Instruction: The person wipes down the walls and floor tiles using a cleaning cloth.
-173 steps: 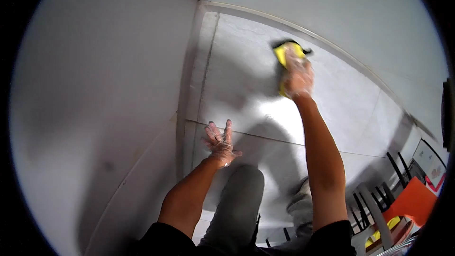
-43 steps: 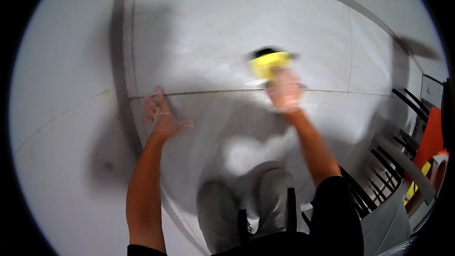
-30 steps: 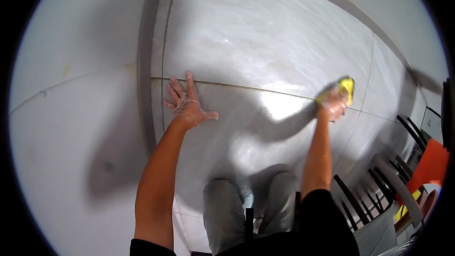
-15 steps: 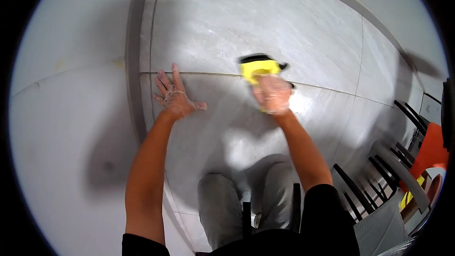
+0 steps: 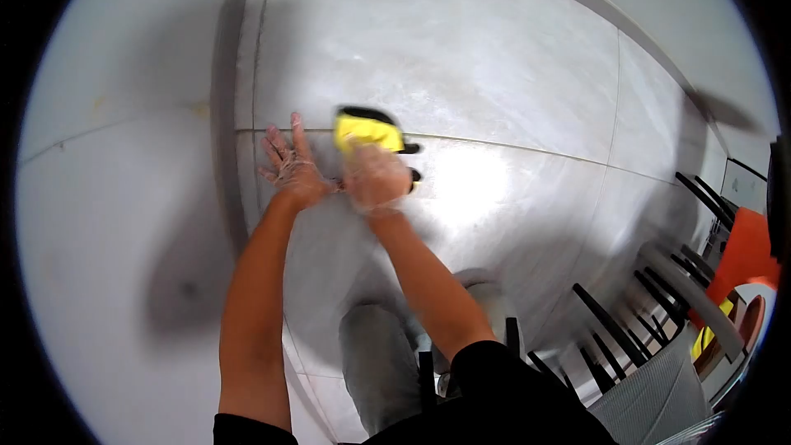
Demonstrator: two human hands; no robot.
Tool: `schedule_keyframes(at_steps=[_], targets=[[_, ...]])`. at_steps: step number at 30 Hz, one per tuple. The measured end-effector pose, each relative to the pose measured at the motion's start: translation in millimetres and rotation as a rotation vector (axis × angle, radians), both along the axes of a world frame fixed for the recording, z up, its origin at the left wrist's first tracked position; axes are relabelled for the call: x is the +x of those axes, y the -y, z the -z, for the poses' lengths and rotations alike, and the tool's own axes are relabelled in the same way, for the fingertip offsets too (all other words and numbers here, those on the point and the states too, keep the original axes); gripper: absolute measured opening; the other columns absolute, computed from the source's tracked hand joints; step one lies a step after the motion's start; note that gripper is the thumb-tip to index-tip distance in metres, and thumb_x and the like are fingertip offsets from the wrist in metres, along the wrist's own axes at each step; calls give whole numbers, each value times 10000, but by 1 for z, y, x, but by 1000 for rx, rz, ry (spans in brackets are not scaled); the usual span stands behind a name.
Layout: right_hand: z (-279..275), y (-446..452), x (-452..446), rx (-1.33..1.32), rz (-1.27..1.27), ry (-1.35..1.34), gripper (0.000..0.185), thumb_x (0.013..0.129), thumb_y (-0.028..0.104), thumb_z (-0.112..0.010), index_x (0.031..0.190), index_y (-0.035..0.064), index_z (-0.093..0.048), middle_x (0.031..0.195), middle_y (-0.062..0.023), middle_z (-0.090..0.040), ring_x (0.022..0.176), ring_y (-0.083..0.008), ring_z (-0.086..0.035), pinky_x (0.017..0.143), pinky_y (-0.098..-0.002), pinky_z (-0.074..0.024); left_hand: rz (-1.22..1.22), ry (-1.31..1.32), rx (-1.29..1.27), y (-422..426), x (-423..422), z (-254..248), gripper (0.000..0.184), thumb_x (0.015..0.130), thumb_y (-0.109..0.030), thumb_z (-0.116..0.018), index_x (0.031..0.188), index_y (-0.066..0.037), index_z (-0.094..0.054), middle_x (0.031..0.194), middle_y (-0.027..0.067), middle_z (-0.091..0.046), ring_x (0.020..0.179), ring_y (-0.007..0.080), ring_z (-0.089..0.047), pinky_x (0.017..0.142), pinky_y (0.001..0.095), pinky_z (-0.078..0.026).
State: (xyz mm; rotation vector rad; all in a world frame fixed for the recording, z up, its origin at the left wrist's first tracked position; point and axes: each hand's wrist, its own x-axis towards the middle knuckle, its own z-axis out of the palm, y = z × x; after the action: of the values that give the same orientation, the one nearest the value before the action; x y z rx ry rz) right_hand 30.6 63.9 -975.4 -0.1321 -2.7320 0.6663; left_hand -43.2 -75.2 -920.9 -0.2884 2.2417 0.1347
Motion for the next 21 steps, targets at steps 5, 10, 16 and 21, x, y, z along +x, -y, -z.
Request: schedule_keyframes(at_steps=[5,10,16,21], targets=[[2,-55,26,56,-281,-44,384,858,299,-717,1204,134,-693,961,-47,-681,713,-220,-641,650,-377,-541,8,-26,-4,-1,2,-3,1603,570,-503,-969,1579,-287,258,1649,266,225,1530,459,180,1179,720,-36],[-13,-143,69,122,4,94,379,841,227,-710,1206,126,-693,973,-98,-672,805,-264,-646,723,-432,-531,7,-24,29,-9,1,-27,1562,588,-491,-956,1599,-249,210,1658,257,202,1536,463,148,1179,723,-53],[-14,-146,68,224,-9,105,386,850,262,-680,1205,111,-678,1077,-124,-683,945,-337,-659,812,-464,-518,25,-307,79,13,59,6,1507,610,-537,-930,1624,-173,123,1680,231,114,1552,434,62,1210,666,-48],[-8,-142,69,199,13,125,411,851,288,-684,1231,130,-676,1078,-133,-686,965,-338,-661,831,-469,-527,140,66,105,0,128,-23,1471,635,-510,-922,1629,-174,109,1680,237,141,1546,453,106,1183,706,7]])
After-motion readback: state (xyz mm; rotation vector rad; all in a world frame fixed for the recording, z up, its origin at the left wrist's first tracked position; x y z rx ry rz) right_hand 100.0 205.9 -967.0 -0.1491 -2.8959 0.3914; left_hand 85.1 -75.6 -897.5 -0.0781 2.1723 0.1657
